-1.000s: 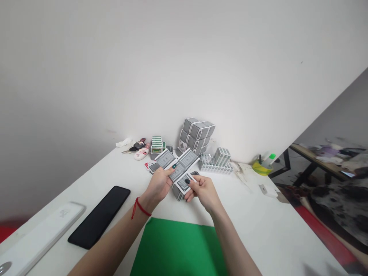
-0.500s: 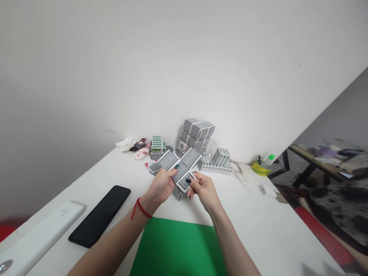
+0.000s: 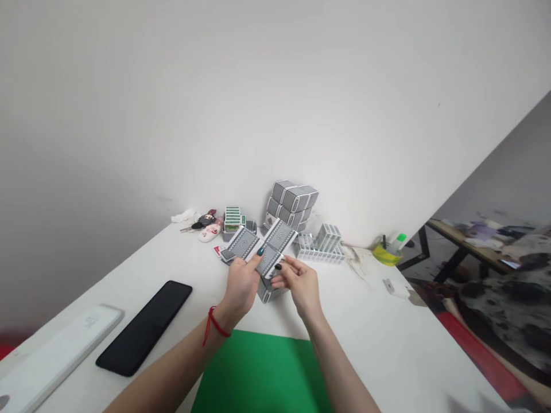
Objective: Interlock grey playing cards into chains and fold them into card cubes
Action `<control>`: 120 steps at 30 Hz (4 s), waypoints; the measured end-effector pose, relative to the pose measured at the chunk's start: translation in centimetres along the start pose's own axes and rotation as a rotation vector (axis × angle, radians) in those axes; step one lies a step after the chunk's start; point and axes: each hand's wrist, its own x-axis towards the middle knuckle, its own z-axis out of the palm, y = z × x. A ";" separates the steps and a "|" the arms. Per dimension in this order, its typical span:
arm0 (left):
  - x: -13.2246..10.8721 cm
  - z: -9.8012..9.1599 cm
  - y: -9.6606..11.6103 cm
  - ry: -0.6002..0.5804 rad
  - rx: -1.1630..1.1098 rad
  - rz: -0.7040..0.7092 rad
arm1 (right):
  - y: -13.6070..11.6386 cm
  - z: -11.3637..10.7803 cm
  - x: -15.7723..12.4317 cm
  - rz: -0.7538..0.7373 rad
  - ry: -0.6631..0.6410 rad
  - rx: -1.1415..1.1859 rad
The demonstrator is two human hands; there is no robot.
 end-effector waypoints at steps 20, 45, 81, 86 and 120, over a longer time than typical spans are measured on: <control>0.2 -0.1 -0.3 0.009 0.025 0.084 | -0.1 0.4 -0.9 -0.050 -0.040 -0.118; -1.0 -1.2 -1.8 0.250 0.575 0.274 | 1.2 1.6 -1.0 -0.129 0.171 -0.004; -2.0 0.0 -2.7 0.185 0.414 0.010 | 2.0 1.4 -1.7 -0.266 0.105 -0.198; -1.7 -0.2 -3.5 0.002 0.187 0.018 | 1.2 0.7 -1.2 -0.358 0.138 -0.246; 3.0 -4.0 4.6 -0.356 0.627 -0.244 | -0.6 -2.0 0.8 0.094 -0.163 0.070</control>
